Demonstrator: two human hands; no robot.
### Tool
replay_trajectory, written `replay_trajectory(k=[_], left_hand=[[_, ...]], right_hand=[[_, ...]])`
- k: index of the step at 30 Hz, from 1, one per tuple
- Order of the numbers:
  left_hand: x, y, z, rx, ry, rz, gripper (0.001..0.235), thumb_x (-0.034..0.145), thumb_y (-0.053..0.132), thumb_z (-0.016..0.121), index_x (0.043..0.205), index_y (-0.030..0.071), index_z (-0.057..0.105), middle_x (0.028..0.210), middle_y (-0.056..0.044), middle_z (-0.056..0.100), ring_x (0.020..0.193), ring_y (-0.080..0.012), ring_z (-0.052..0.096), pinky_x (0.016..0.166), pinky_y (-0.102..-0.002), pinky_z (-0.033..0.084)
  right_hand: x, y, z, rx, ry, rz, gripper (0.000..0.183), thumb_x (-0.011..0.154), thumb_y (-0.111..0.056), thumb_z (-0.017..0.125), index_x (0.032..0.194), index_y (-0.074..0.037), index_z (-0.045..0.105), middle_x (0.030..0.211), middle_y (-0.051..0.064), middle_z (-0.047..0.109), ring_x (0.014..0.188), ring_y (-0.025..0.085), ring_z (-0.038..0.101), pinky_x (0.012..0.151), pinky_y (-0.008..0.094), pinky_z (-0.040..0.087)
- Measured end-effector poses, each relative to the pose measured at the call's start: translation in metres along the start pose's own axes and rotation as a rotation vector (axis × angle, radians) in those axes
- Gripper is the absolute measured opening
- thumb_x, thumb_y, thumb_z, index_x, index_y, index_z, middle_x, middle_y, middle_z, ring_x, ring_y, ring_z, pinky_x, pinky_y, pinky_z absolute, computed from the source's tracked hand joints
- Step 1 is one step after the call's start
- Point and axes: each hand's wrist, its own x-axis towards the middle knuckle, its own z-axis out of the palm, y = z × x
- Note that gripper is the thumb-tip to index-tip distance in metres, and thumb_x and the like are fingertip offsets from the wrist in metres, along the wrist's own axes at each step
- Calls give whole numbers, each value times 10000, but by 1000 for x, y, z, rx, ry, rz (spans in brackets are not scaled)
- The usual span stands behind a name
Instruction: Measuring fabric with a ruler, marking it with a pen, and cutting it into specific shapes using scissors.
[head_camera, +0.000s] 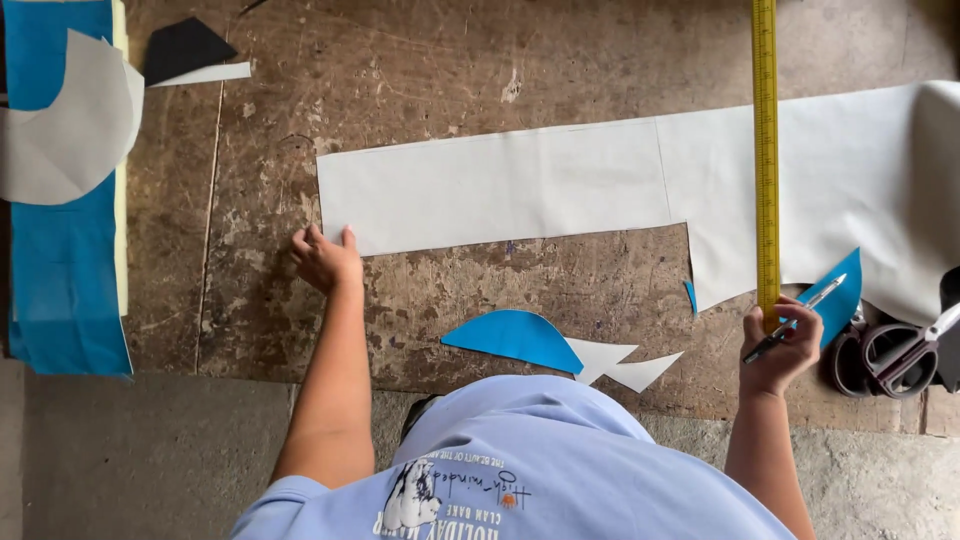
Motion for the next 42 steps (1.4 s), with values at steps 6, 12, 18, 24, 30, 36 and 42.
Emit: replay_trajectory(k=[6, 12, 18, 24, 30, 36, 42], left_hand=[[-11, 22, -21, -122, -60, -114, 501, 904, 406, 788, 1335, 201, 633, 1443, -101, 473, 1157, -395, 518, 746, -446, 563], [-11, 14, -20, -99, -50, -38, 459, 887, 405, 816, 1260, 163, 702, 1342, -89, 515, 1125, -382, 486, 795, -520, 515], [-13, -7, -1, -193, 117, 141, 564, 746, 295, 930, 1204, 24, 745, 1195, -120, 529, 1132, -351, 516, 937, -441, 456], [-5, -7, 13, -190, 90, 52, 522, 760, 365, 926, 1204, 151, 754, 1274, -46, 497, 1183, -269, 506, 951, -377, 409], [-18, 0, -17, -556, 133, 52, 288, 891, 29, 832, 1125, -33, 677, 1039, -207, 669, 982, -345, 694, 839, -384, 540], [53, -83, -62, -493, 301, -246, 229, 891, 78, 759, 1078, 118, 634, 1101, -179, 722, 918, -356, 725, 704, -443, 631], [73, -141, -61, -483, 467, -81, 394, 684, -35, 858, 1020, 68, 680, 1003, -136, 722, 849, -274, 705, 664, -438, 603]], right_hand=[[24, 2, 10, -159, 98, -86, 221, 906, 93, 751, 1071, 19, 625, 1113, 214, 653, 1038, 349, 640, 822, 398, 543], [71, 61, 24, -278, 159, 101, 205, 877, 1, 722, 1066, -55, 666, 999, 100, 649, 875, 247, 605, 780, 365, 507], [80, 90, 57, -323, -56, 64, 406, 845, 83, 674, 1202, -110, 710, 1147, 185, 659, 1048, 436, 630, 934, 494, 522], [59, 62, 44, -582, -313, -160, 595, 812, 131, 574, 1302, -190, 680, 1378, 91, 623, 1315, 351, 524, 1120, 472, 433], [52, 74, 17, -560, -227, -281, 469, 901, 32, 549, 1277, -191, 719, 1449, 107, 605, 1382, 366, 492, 1154, 511, 385], [67, 82, -70, -775, -77, 662, 435, 1060, -69, 476, 1472, 59, 423, 1535, 309, 380, 1433, 449, 298, 1194, 557, 276], [42, 189, -138, -911, -135, 1055, 535, 950, -258, 732, 1340, -29, 444, 1299, 292, 537, 1154, 458, 539, 983, 527, 448]])
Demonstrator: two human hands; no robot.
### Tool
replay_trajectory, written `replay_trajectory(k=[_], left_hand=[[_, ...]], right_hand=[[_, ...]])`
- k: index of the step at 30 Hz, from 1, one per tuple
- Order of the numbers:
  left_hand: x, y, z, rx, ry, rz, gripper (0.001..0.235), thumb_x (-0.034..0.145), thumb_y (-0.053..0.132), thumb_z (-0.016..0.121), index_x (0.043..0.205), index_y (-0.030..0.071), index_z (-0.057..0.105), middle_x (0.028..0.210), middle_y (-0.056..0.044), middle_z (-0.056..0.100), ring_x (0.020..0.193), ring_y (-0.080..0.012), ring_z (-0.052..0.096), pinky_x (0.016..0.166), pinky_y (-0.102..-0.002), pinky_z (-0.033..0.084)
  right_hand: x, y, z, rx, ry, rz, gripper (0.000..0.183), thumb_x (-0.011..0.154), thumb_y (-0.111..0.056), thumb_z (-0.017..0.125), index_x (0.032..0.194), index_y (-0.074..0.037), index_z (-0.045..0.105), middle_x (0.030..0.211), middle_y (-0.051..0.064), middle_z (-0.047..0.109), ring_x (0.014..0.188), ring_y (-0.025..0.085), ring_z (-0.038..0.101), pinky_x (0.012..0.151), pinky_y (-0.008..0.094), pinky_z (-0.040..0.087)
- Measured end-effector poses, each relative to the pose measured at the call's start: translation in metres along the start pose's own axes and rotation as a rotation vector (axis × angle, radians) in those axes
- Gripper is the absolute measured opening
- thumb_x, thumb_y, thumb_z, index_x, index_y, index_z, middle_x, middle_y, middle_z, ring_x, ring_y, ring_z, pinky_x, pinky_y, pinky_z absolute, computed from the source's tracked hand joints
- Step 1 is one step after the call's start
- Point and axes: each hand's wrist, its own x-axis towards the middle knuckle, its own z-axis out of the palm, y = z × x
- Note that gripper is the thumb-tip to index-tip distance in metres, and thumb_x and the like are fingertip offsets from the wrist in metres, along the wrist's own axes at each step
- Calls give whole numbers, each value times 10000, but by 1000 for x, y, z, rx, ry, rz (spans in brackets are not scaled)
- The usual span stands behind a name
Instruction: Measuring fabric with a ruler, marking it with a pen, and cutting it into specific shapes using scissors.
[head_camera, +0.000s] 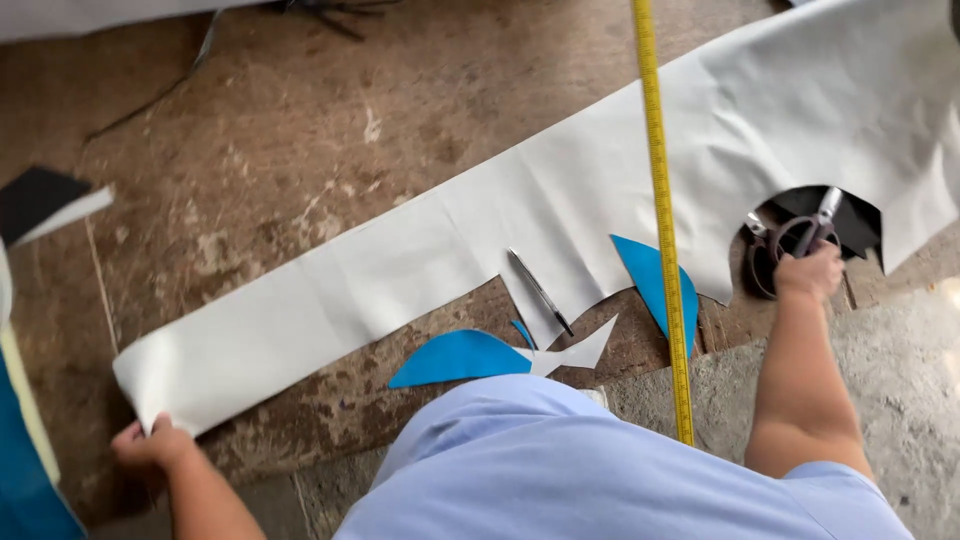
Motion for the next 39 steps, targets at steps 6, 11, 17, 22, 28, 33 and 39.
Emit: replay_trajectory(k=[6, 11, 17, 22, 28, 33, 39], left_hand=[[-70, 79, -11, 58, -7, -169, 459, 769, 64, 774, 1193, 192, 652, 1230, -209, 561, 1065, -416, 566, 808, -521, 475], [-180, 95, 50, 0, -572, 707, 464, 690, -57, 724, 1136, 64, 768, 1237, -188, 663, 1197, -373, 579, 1063, -474, 459], [-353, 135, 95, -302, -973, 1345, 262, 912, 167, 688, 1171, 198, 709, 1404, -44, 548, 1350, -303, 541, 999, -477, 520], [-382, 142, 112, 178, -1205, 1367, 641, 939, 446, 686, 1508, 245, 468, 1588, -97, 380, 1525, -330, 318, 1162, -533, 375], [-377, 150, 113, 120, -1076, 1421, 548, 900, 456, 733, 1361, 194, 593, 1472, -81, 504, 1436, -291, 445, 1080, -477, 435], [-379, 145, 127, 128, -1048, 1427, 527, 861, 434, 784, 1299, 218, 584, 1376, -24, 535, 1337, -231, 509, 1018, -428, 469], [-385, 141, 144, -212, -706, 1544, 220, 744, 189, 802, 847, 213, 609, 954, 56, 557, 829, -147, 610, 698, -321, 504]], right_hand=[[77, 31, 5, 878, -378, 285, 374, 816, -260, 783, 1130, -111, 643, 1052, -3, 735, 907, 73, 684, 755, 194, 556], [-65, 5, -35, 1499, -741, 64, 286, 952, -425, 744, 1118, -199, 690, 1072, -33, 731, 995, 146, 692, 937, 268, 568], [-304, -98, -39, 1156, -910, -356, 296, 860, -115, 675, 1153, -144, 640, 969, 35, 578, 811, 161, 577, 705, 287, 496], [-362, -103, 20, 725, -1427, -152, 379, 1001, -431, 645, 1003, -53, 622, 724, 185, 586, 596, 305, 615, 465, 397, 485], [-355, -100, 67, 627, -1410, -169, 464, 1004, -538, 629, 1054, -77, 620, 814, 181, 595, 729, 312, 653, 536, 389, 520], [-377, -148, 39, 644, -1411, -149, 438, 1002, -516, 645, 1056, -90, 561, 763, 155, 565, 664, 259, 615, 526, 367, 538], [-372, -156, 61, 587, -1366, -273, 510, 996, -539, 662, 1090, -48, 562, 763, 182, 585, 665, 283, 628, 524, 390, 555]])
